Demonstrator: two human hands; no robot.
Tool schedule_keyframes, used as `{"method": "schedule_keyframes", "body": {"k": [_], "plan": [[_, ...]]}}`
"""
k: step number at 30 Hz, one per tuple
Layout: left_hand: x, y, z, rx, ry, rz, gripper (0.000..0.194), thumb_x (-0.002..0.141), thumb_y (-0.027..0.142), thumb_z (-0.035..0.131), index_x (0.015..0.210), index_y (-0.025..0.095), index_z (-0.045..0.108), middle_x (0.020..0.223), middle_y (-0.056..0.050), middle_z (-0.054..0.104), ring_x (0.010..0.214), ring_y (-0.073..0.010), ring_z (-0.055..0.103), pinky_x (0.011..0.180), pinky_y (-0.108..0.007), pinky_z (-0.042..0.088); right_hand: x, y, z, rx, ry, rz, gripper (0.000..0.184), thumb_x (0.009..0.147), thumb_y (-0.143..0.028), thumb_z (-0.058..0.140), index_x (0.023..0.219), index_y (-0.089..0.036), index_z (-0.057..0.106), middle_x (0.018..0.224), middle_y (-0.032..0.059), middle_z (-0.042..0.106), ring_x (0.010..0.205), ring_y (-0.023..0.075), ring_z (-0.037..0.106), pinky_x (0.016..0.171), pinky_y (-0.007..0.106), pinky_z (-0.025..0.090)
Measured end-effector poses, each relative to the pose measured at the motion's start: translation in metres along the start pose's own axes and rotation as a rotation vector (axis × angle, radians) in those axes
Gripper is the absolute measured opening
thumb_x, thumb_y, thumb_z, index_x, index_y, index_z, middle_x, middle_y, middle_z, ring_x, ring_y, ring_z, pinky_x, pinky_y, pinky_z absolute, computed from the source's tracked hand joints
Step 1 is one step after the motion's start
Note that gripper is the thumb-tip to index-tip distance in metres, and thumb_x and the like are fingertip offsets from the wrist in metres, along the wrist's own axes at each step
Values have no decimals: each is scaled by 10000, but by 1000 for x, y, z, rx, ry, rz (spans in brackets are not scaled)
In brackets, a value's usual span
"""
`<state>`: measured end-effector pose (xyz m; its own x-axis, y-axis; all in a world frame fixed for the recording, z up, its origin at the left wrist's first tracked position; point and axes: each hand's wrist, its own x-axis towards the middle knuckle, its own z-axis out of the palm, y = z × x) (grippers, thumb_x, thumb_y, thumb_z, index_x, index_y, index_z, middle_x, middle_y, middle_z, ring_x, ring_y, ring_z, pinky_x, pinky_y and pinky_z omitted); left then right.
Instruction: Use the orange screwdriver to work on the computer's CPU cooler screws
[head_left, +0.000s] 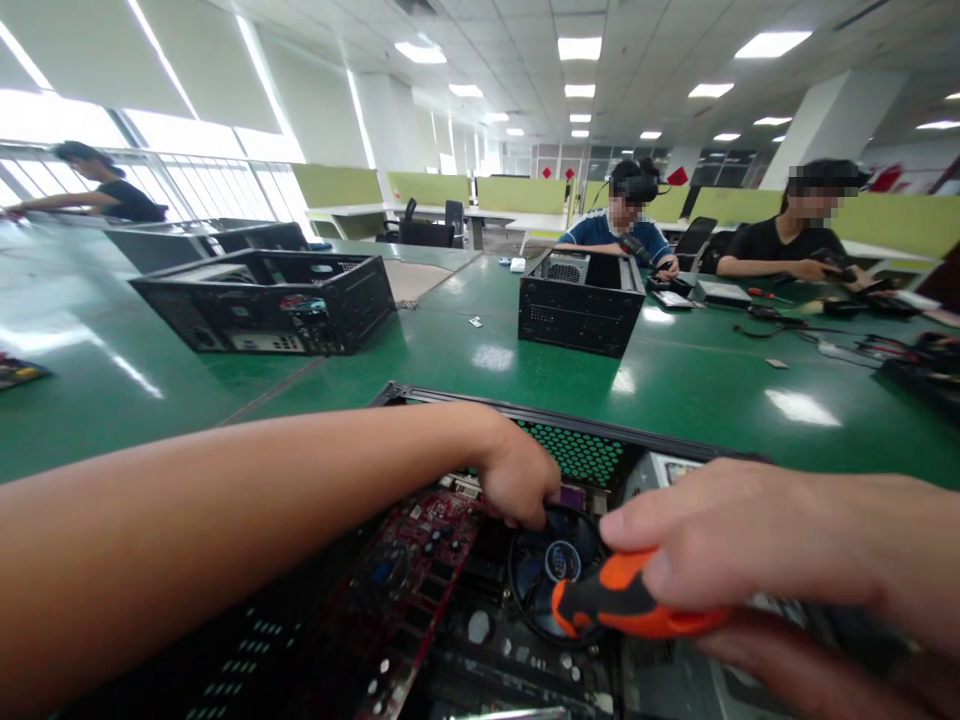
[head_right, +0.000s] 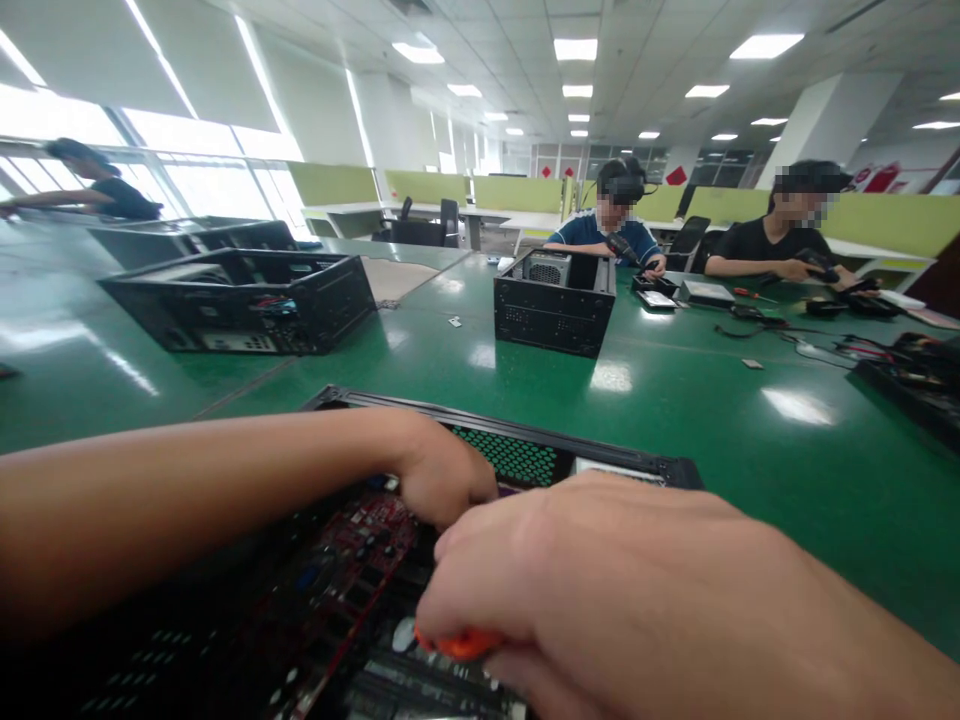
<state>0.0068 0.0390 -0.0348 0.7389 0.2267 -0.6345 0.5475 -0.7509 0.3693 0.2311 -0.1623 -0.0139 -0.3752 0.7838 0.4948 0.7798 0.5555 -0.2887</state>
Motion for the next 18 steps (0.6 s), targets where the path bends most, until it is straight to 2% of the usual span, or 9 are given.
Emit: {"method": "schedule_keyframes", "body": {"k": [2,4,8,18], "plan": [[0,-3,2,-28,-127,-6,116,767,263,855,702,290,763,726,2,814,889,-311,795,867,-394,668,4,-2,5,21,-5,-13,283,1146,-522,876,1403,-434,955,1040,25,980,1053,404,1001,816,423,825],[-1,-6,4,-28,-180,-12,155,783,246,803,669,287,706,729,-8,791,899,-308,767,891,-409,649,9,-6,10,42,-13,-28,275,1141,-523,878,1389,-437,960,1042,23,980,1062,401,1000,830,421,828],[-4,-7,5,-76,-189,-21,204,759,188,724,617,294,625,696,9,716,848,-284,702,818,-405,584,16,-15,19,79,-21,-51,263,1131,-523,882,1367,-443,967,1044,19,981,1077,395,999,857,417,831],[-7,-5,4,-85,-181,-22,206,746,196,730,603,298,622,674,16,708,847,-280,696,799,-401,566,17,-26,25,152,-12,-64,244,1113,-508,889,1334,-463,982,1052,5,987,1096,374,996,917,402,828]]}}
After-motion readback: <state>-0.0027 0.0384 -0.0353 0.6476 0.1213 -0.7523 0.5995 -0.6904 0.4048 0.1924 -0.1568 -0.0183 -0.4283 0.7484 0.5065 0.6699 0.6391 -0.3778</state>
